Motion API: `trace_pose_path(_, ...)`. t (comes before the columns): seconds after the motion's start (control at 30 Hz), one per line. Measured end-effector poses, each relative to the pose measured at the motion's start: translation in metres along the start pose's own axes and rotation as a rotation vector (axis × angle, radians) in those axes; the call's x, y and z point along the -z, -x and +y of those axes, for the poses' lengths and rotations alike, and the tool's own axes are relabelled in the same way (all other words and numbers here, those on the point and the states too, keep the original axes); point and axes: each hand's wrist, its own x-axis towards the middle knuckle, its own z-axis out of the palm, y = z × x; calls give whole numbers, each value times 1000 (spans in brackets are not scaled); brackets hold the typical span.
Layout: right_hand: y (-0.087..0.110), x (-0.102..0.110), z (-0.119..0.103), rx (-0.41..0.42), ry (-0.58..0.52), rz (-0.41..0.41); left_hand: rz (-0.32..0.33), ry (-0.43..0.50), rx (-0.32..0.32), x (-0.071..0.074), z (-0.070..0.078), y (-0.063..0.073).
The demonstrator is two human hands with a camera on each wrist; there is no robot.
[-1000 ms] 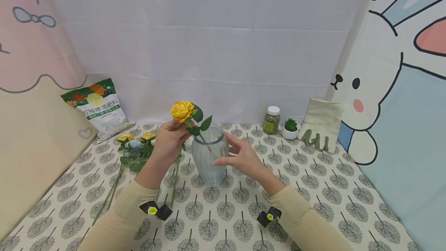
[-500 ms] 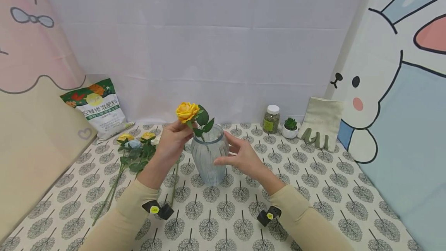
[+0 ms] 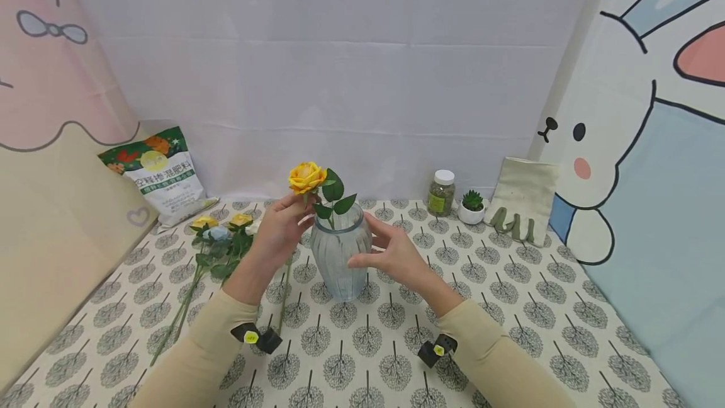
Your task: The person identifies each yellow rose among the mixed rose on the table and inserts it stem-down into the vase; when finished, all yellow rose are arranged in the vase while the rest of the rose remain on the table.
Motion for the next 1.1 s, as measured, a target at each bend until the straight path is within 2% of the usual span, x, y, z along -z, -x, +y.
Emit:
trace_pose_path(0.13, 1, 0, -1, -7, 5, 1, 42, 37, -8, 3, 6, 0)
trace_pose_path(0.23, 1, 1, -1, -16, 0, 2, 93, 26, -6, 9, 12, -2)
trace_pose_path(0.37, 1, 1, -2, -12, -2, 3, 138, -10, -33, 27, 21, -10)
trace_pose_path(0.5, 1, 1, -2, -2, 5, 2, 204, -73, -78, 55, 29, -18)
trace_pose_path(0.6, 1, 1, -2, 1, 8, -1, 284, -305, -108, 78, 30, -21)
trace_pose_path(0.67, 1, 2, -2, 1, 14, 0, 325, -557, -102, 92, 26, -22)
trace_pose_path(0.73, 1, 2, -1, 1, 20, 4, 331, -809, -85, 102, 21, -23)
trace_pose_path(0.83, 0, 2, 1, 5, 23, 7, 303, -1064, -64, 111, 9, -24)
trace_pose_path(1.0, 0, 1, 1, 0, 21, 7, 300, -1248, -30, 118, -7, -27)
trace_pose_path(1.1, 0, 1, 1, -2, 14, 5, 290, -1312, 24, 123, -12, -27)
